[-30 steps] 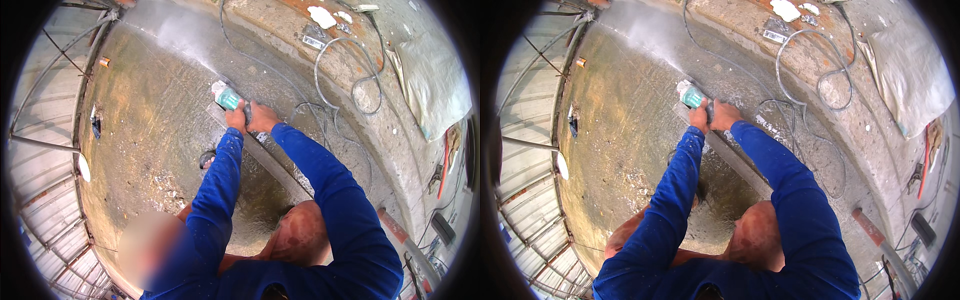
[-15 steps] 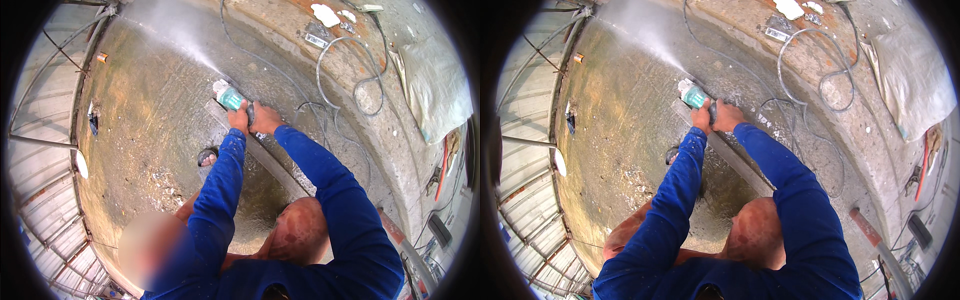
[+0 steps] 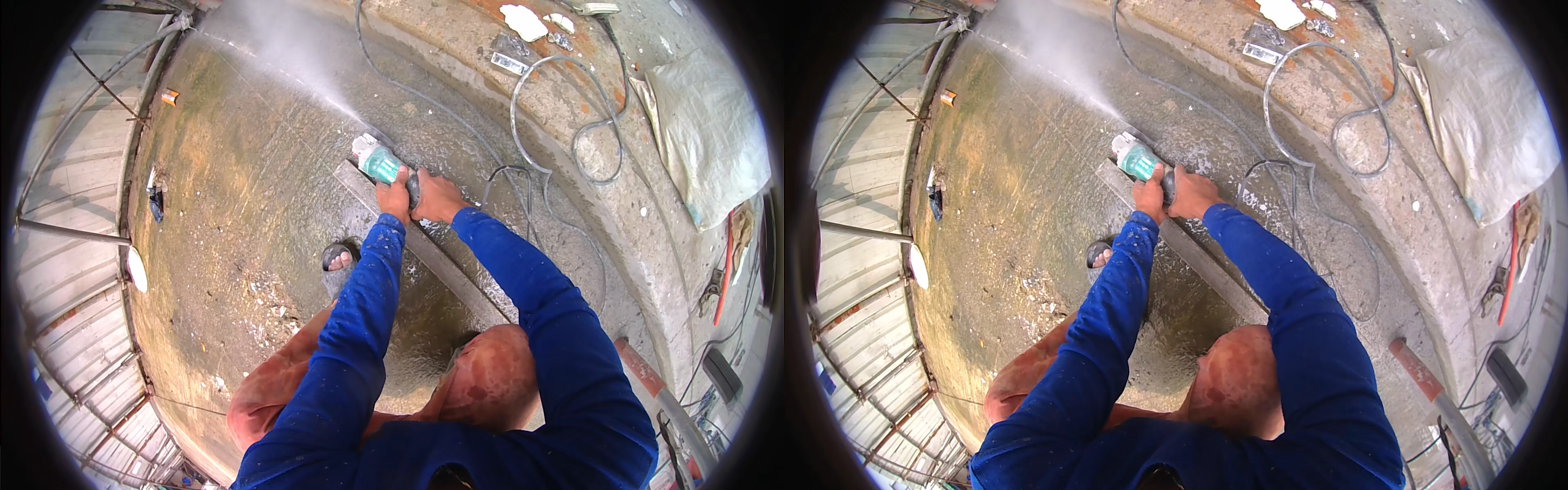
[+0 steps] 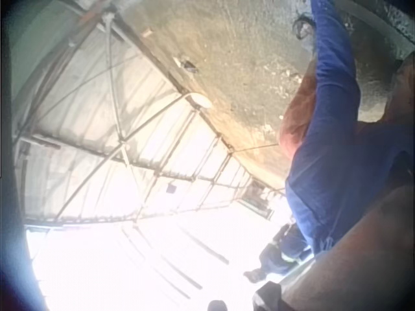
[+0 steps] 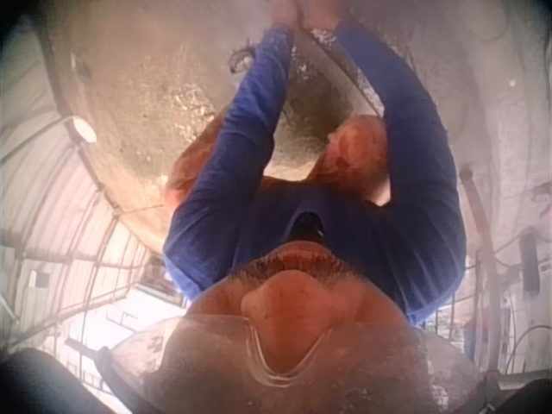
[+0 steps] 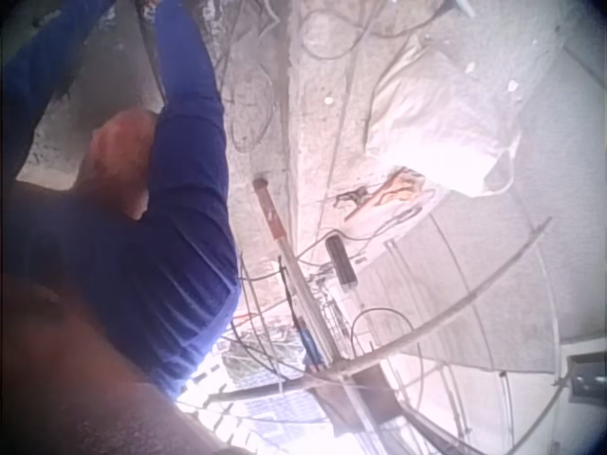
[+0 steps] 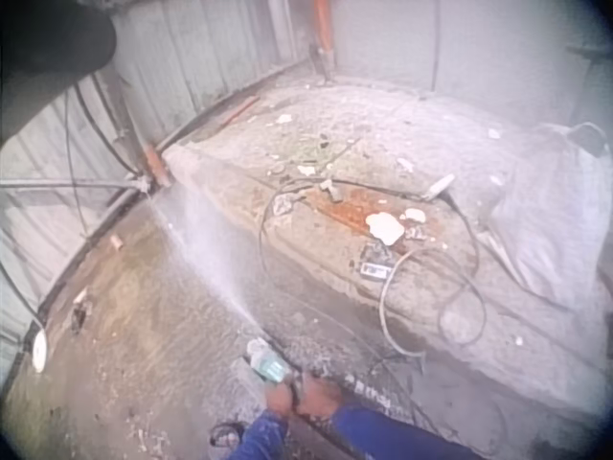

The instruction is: The person uses an angle grinder to cut a straight line into a concrete floor. They guide the tool along a metal straightedge to maintain a straight cut, generating dust and debris.

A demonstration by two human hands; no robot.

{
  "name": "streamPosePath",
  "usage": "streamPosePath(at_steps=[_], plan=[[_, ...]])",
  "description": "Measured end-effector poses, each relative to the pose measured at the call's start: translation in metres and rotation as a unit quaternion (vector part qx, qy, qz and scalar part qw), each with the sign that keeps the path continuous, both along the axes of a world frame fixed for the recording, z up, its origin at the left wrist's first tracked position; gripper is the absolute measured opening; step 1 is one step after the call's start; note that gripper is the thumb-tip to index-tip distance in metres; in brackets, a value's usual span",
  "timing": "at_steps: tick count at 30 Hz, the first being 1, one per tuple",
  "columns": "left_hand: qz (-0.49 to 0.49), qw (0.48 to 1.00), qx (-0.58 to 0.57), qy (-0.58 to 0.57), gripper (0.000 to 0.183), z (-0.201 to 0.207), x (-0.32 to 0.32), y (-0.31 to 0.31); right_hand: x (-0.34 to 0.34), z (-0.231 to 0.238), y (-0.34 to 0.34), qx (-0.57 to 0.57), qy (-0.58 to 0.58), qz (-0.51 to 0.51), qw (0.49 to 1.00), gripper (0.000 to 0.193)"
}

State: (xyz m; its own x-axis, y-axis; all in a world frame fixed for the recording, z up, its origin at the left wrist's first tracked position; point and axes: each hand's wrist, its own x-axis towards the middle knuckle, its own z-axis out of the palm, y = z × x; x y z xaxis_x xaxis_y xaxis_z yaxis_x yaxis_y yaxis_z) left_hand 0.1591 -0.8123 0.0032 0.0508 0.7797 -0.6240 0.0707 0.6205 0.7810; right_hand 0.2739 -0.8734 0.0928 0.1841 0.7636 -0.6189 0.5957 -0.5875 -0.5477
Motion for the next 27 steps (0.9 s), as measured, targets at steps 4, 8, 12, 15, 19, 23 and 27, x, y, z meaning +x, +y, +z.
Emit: streamPosePath(at_steps=[4,8,12,15,19,23,27], plan=[[0.018,1.000,-0.006,0.018,0.041,0.007,0.005,-0.006,0.001,-0.011,-0.005,0.007,0.006,-0.009,1.000,0.076],[0.021,1.000,0.002,-0.003,0.037,-0.001,0.002,-0.002,-0.001,-0.015,-0.004,0.020,0.013,-0.005,1.000,0.076],[0.018,1.000,0.003,0.014,0.042,0.004,0.004,0.001,0.000,-0.014,-0.003,0.030,0.008,-0.004,1.000,0.075],[0.019,0.999,-0.046,-0.016,0.047,0.014,0.008,-0.004,0.004,-0.013,-0.006,0.029,0.000,0.004,1.000,0.074],[0.008,1.000,-0.022,-0.013,0.050,0.014,0.006,-0.013,0.004,-0.009,-0.014,0.028,0.002,0.001,1.000,0.078],[0.000,1.000,0.009,-0.011,0.047,0.001,0.003,-0.021,0.004,-0.008,-0.023,0.017,0.009,0.000,1.000,0.082],[0.013,1.000,0.001,-0.001,0.045,-0.002,0.005,-0.027,0.006,-0.002,-0.025,-0.006,0.013,0.001,1.000,0.080]])
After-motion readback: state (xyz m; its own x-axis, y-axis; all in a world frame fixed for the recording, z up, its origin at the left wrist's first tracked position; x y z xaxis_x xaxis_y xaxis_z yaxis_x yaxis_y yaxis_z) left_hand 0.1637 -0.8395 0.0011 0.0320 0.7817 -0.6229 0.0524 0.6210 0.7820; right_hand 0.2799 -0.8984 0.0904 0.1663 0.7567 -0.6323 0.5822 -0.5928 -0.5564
